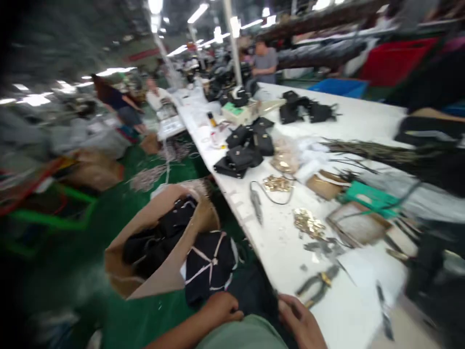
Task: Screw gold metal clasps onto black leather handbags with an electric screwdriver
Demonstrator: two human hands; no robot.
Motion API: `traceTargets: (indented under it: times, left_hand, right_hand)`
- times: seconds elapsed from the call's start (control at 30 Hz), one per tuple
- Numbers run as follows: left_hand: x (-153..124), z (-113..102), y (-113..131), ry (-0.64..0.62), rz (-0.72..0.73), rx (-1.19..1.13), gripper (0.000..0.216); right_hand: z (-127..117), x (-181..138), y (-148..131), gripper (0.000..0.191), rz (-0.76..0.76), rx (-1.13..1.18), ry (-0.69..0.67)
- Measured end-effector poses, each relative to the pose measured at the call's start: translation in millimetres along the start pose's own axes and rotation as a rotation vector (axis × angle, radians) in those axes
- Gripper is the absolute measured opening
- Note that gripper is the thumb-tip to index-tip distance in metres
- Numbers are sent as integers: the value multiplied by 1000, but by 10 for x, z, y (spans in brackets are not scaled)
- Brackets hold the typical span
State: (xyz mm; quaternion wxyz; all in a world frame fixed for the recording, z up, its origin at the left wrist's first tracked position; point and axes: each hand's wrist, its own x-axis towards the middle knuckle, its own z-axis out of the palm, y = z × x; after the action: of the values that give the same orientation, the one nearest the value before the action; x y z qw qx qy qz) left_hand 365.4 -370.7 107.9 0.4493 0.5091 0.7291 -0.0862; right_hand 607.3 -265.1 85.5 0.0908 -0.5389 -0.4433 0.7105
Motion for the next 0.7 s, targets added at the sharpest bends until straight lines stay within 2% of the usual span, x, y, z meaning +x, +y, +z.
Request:
traceTargets:
  times: [0.1,0.2,0.3,0.37,0.47,0.53,0.7]
  left_hand:
    - [610,-584,88,-27,162,154,31]
    - [1164,-1101,296,-71,298,258,29]
    - [1672,-1559,463,-156,382,336,26]
    - [1961,-1823,485,-223,407,366,26]
    - [2266,-2136,364,-299,407,372,26]
    - [2389,-2284,211,-316,393,350,29]
    - [2610,-2483,-243,-266,311,288,36]
  right_hand:
    - [-198,255,-258,57,-31,124,146]
    - [-317,520,-385,59,3,244,206]
    - [-294,847,-486,60,53,356,331]
    - [-222,1110,-612,59,60,411,413]
    - [-126,1567,-907,57,50,432,400]
    - [-108,1927,-1152,52,-1,367,402]
    - [-171,3014,-1834,33,-293,1,476]
